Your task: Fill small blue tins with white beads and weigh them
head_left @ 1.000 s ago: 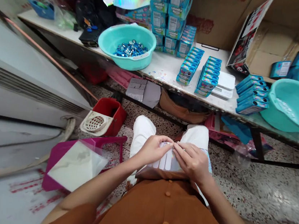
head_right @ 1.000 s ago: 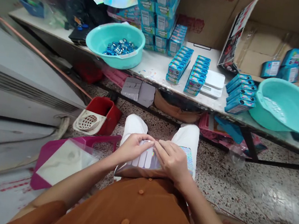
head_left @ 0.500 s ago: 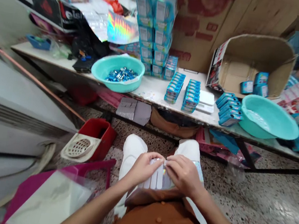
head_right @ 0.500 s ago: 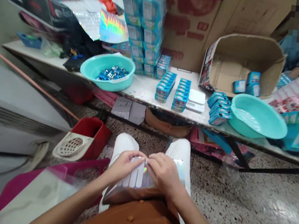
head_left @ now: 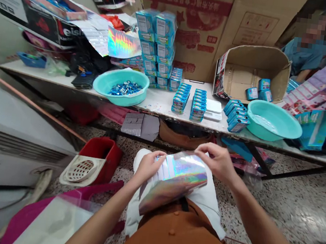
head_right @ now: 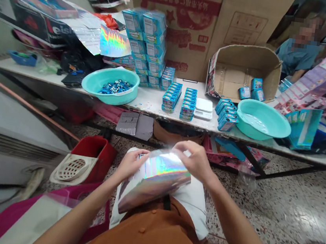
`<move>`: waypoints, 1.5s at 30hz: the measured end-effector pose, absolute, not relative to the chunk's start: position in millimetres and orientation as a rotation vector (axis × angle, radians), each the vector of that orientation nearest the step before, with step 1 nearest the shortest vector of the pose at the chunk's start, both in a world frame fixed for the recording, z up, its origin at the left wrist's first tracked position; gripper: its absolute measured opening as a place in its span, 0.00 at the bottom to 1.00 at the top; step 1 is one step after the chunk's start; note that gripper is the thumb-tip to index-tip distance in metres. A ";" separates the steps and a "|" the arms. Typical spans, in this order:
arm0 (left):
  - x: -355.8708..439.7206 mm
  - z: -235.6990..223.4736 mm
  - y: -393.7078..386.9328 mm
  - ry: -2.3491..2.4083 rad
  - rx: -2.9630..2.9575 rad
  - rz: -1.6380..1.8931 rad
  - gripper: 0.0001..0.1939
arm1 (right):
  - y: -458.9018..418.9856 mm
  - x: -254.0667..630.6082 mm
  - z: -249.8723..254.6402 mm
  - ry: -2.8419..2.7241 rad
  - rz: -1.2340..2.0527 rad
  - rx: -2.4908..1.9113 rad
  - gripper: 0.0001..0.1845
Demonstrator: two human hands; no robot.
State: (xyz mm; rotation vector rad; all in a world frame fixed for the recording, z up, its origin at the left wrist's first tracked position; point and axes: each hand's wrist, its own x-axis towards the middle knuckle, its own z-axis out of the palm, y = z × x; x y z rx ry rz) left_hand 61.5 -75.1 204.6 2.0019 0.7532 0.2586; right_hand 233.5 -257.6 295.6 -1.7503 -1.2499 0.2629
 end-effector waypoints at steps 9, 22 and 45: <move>75.1 212.6 -103.0 0.429 2.222 0.156 0.14 | -287.8 272.1 313.7 -0.836 0.537 -1.537 0.16; 124.4 230.7 -163.6 -0.028 2.304 -0.126 0.17 | -304.5 319.0 282.2 -0.716 0.600 -1.400 0.16; 228.5 159.4 -121.4 -0.177 2.074 -0.423 0.24 | -336.3 365.9 288.7 -0.319 0.270 -1.712 0.17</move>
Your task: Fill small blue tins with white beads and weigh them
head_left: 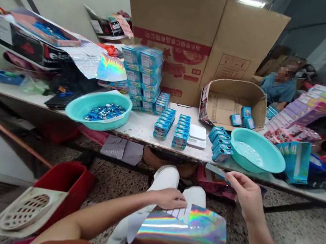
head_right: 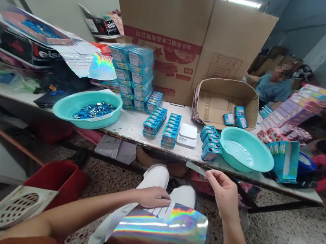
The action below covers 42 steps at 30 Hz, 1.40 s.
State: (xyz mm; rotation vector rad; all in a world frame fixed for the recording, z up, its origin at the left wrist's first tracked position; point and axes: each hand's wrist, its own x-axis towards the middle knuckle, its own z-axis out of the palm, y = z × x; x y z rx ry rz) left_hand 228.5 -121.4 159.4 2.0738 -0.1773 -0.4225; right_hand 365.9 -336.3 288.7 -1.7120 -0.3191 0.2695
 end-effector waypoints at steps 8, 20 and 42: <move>218.5 171.6 -63.4 0.042 1.790 -0.041 0.24 | -269.1 328.6 267.9 -0.320 0.356 -1.777 0.20; 275.6 144.7 72.5 0.918 2.157 0.804 0.43 | -210.4 309.4 195.8 -0.566 0.285 -2.032 0.19; 287.1 121.2 158.6 1.021 2.167 0.822 0.53 | -209.1 325.8 182.9 -0.250 0.232 -1.915 0.17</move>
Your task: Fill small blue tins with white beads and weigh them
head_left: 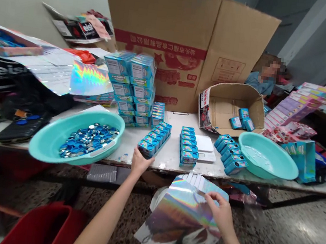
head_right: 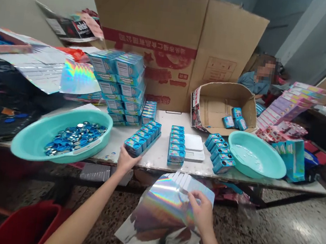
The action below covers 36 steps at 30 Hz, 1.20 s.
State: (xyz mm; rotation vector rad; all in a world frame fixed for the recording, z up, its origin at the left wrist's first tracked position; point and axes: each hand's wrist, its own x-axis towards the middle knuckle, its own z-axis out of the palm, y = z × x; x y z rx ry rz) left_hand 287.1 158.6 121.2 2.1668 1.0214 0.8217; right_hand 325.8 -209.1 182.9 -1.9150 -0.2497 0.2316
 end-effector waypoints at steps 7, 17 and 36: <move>277.5 141.1 58.5 0.929 2.219 1.149 0.36 | -216.5 354.0 168.0 -0.048 0.208 -1.645 0.19; 373.2 126.9 -36.1 0.888 2.185 0.847 0.57 | -249.1 360.2 168.3 0.078 -0.031 -1.591 0.18; 307.9 117.1 58.0 0.711 2.288 0.588 0.49 | -241.9 320.2 65.7 0.064 0.469 -1.554 0.25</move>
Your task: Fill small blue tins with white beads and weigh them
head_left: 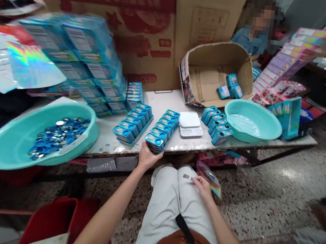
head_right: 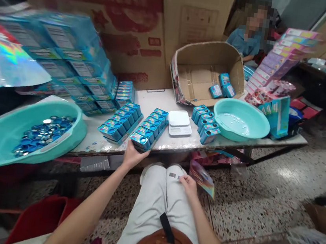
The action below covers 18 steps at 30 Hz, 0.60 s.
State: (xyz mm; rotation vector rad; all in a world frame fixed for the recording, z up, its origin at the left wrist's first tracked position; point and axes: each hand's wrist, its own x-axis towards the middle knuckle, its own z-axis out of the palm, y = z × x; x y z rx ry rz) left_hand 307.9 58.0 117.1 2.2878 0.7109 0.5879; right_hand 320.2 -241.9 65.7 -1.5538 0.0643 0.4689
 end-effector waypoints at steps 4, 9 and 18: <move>295.7 122.3 79.7 0.567 2.260 0.518 0.44 | -258.4 307.0 55.2 0.145 0.471 -1.518 0.23; 281.8 129.1 111.3 0.367 2.248 0.389 0.45 | -301.5 296.3 46.3 0.295 0.444 -1.486 0.21; 266.1 148.4 144.6 0.154 2.261 0.051 0.41 | -323.1 336.5 58.6 0.374 0.182 -1.387 0.19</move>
